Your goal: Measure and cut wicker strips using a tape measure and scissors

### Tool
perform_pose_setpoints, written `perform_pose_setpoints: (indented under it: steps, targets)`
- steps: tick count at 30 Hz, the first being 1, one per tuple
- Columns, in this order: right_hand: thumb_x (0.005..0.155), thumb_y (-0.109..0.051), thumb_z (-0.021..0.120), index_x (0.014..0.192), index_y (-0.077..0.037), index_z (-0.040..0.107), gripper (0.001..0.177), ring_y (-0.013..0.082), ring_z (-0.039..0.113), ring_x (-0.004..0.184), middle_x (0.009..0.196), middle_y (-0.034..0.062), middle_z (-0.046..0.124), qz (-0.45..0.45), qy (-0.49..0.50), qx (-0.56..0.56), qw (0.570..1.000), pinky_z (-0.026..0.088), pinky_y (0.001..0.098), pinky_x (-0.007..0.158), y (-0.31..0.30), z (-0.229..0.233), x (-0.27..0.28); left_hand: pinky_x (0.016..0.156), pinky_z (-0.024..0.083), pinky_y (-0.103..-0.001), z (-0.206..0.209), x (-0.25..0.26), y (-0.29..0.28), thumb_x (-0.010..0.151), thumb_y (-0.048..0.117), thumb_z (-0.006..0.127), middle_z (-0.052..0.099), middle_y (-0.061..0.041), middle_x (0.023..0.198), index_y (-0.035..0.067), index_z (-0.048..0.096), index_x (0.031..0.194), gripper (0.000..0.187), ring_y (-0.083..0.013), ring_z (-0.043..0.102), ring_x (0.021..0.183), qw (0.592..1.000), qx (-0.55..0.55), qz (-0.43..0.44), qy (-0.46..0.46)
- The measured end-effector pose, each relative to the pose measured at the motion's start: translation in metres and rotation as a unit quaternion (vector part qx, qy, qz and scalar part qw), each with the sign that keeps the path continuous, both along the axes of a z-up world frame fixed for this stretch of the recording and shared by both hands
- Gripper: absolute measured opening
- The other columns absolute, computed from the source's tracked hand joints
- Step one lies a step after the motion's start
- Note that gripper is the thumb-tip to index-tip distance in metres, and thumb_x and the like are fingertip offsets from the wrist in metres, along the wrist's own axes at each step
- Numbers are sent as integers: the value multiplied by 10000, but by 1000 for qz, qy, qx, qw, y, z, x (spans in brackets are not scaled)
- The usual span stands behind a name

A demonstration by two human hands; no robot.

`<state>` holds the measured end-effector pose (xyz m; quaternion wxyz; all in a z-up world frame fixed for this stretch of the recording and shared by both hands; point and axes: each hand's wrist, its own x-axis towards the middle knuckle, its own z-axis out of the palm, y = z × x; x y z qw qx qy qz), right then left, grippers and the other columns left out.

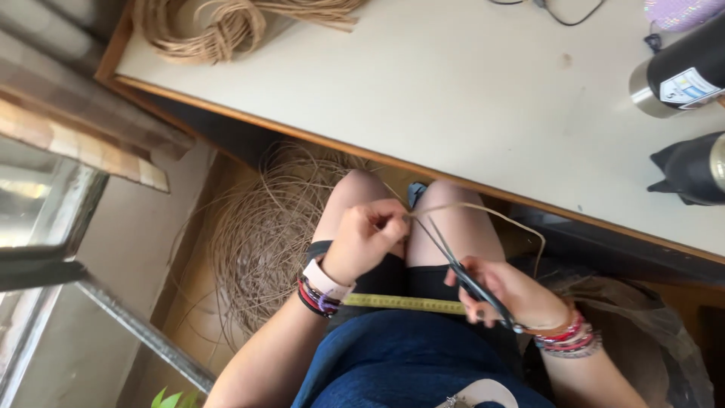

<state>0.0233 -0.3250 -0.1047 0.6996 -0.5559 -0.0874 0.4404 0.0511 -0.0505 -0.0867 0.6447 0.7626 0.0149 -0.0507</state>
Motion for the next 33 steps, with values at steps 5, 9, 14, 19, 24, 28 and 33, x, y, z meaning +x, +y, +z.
perform_pose_setpoints:
  steps: [5,9,14,19,24,28,33]
  targets:
    - [728,-181,917,1150,27,635,549,202,747,615,705,119,681,-48,-71,-41,995,620,296,423,41,6,-20,648,578,-305,21,-35,-1,863,150,670,683,-17,623,166,722,772,106,-98,671,696,999,-5,-36,-5]
    - [793,-143,866,1090,1,666,386,169,723,575,685,119,711,-79,-138,-117,980,588,261,420,60,18,-30,643,548,-250,35,-52,7,883,162,670,652,47,602,202,694,715,174,-46,623,670,997,-19,-64,-27]
    - [829,-168,827,976,21,686,278,166,700,526,616,135,706,-84,-118,-50,988,530,253,374,72,35,-44,1008,469,-389,40,-57,25,983,144,626,688,-97,1115,117,706,780,221,-226,610,1146,961,-181,-172,-119]
    - [873,-222,788,852,33,715,266,155,644,450,555,120,656,-83,-110,-8,990,471,237,376,76,55,-47,1066,461,-394,12,-66,16,1042,197,605,653,-174,1345,90,703,819,267,-255,605,1293,907,-352,-210,-94]
    - [845,-10,704,1056,159,666,272,384,732,528,695,333,695,-218,-53,-115,968,580,399,328,58,57,-20,1064,451,-425,-9,-49,21,1048,161,587,646,-188,1389,51,715,853,258,-318,636,1260,954,-208,-184,-114]
    - [798,-303,771,1372,-155,634,608,363,722,1051,1022,161,775,-106,-360,-527,762,591,502,876,12,43,56,1053,456,-434,-5,-46,13,1066,171,567,667,-192,1342,48,698,849,281,-321,652,1233,957,-197,-190,-96]
    - [918,-391,727,1275,-361,714,358,178,742,944,992,-81,735,-81,-559,-655,503,605,336,814,-50,-53,146,999,504,-431,7,-41,2,1063,163,576,696,-215,1268,52,691,852,265,-349,692,1167,949,-203,-220,-99]
